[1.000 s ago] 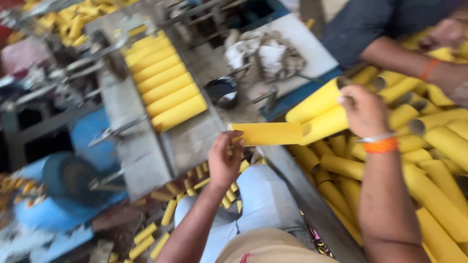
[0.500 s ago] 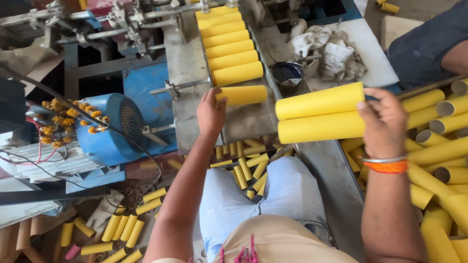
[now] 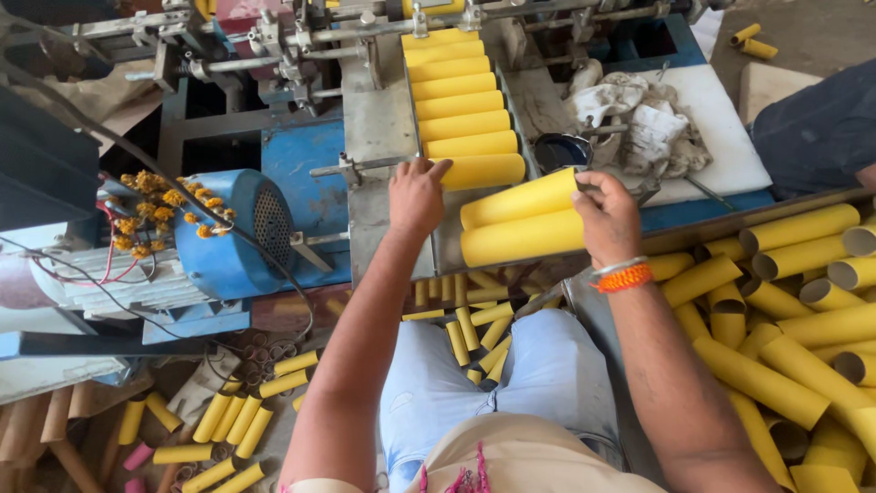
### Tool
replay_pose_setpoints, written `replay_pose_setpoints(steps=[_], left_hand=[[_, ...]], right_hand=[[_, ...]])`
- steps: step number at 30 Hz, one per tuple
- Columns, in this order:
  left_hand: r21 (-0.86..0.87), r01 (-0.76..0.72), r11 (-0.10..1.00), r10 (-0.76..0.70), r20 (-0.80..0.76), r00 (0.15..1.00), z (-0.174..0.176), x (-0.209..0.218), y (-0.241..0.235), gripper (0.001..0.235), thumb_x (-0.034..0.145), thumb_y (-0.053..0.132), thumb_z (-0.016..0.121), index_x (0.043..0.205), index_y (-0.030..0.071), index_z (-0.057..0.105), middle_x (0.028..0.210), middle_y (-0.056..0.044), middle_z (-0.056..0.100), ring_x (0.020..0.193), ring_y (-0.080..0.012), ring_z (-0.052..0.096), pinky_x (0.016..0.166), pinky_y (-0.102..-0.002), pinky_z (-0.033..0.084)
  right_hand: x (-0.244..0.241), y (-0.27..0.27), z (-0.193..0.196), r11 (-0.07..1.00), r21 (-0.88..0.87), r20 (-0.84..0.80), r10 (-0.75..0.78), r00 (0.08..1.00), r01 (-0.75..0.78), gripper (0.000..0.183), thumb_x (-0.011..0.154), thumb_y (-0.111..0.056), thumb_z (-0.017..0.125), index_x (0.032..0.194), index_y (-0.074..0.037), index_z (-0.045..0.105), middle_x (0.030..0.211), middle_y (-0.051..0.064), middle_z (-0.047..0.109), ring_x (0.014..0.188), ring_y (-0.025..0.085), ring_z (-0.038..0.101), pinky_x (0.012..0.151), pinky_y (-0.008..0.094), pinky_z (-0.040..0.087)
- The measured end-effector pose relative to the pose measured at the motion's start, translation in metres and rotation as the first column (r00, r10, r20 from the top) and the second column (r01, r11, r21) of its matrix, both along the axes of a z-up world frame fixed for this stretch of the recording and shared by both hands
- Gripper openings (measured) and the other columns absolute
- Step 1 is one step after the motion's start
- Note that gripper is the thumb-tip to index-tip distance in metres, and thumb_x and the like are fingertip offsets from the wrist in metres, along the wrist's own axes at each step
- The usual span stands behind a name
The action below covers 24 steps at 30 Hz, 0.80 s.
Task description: The person repeatedly picks up yellow cylindrical objects from a bin and places them onto a conveyor belt. The cylinders are handled one at a time or in small groups and moved from a pile to the machine.
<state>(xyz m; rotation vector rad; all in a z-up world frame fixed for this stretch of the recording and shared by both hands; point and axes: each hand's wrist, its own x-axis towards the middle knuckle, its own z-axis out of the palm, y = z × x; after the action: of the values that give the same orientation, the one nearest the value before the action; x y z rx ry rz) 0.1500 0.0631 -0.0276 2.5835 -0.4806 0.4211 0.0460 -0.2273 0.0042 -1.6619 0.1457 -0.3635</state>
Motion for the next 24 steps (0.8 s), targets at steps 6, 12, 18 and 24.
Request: replay_pose_setpoints(steps=[6,12,18,24], left_hand=[[0.133,0.023,0.991,-0.024,0.001,1.0,-0.005,0.008,0.007,0.049,0.082,0.009,0.066,0.126,0.029,0.073,0.126,-0.009,0.062,0.118,-0.0336,0.054,0.095,-0.051,0.045],[0.068,-0.178,0.982,0.169,0.119,0.978,0.029,0.008,0.009,0.033,0.093,0.005,0.063,0.12,0.021,0.073,0.123,-0.008,0.063,0.111,-0.0305,0.058,0.092,-0.048,0.046],[-0.146,0.125,0.981,-0.09,0.23,0.969,0.078,-0.033,-0.03,0.031,0.087,0.011,0.076,0.117,0.012,0.071,0.118,-0.01,0.063,0.108,-0.0359,0.058,0.088,-0.051,0.046],[-0.232,0.612,0.756,-0.597,0.139,0.79,0.082,-0.095,-0.165,0.033,0.084,0.012,0.076,0.116,0.01,0.069,0.123,-0.013,0.064,0.11,-0.0386,0.061,0.097,-0.049,0.05]], right_hand=[[0.031,0.034,-0.017,0.975,-0.208,-0.077,-0.095,0.993,0.077,0.026,0.093,-0.006,0.068,0.119,-0.007,0.069,0.092,0.007,0.076,0.077,0.012,0.068,0.067,0.028,0.053],[0.005,0.024,0.006,0.756,-0.65,0.023,-0.084,0.996,0.078,0.027,0.095,-0.025,0.074,0.116,-0.01,0.073,0.098,0.013,0.077,0.085,0.026,0.075,0.074,0.037,0.057],[-0.087,-0.109,0.047,0.794,-0.584,0.048,-0.172,0.984,0.168,0.024,0.104,-0.024,0.071,0.123,-0.009,0.07,0.108,0.009,0.076,0.098,0.021,0.075,0.086,0.033,0.057],[-0.248,-0.213,0.059,0.609,-0.755,-0.161,-0.529,0.833,0.241,0.034,0.097,-0.022,0.072,0.128,-0.008,0.069,0.109,0.011,0.076,0.094,0.024,0.074,0.086,0.036,0.057]])
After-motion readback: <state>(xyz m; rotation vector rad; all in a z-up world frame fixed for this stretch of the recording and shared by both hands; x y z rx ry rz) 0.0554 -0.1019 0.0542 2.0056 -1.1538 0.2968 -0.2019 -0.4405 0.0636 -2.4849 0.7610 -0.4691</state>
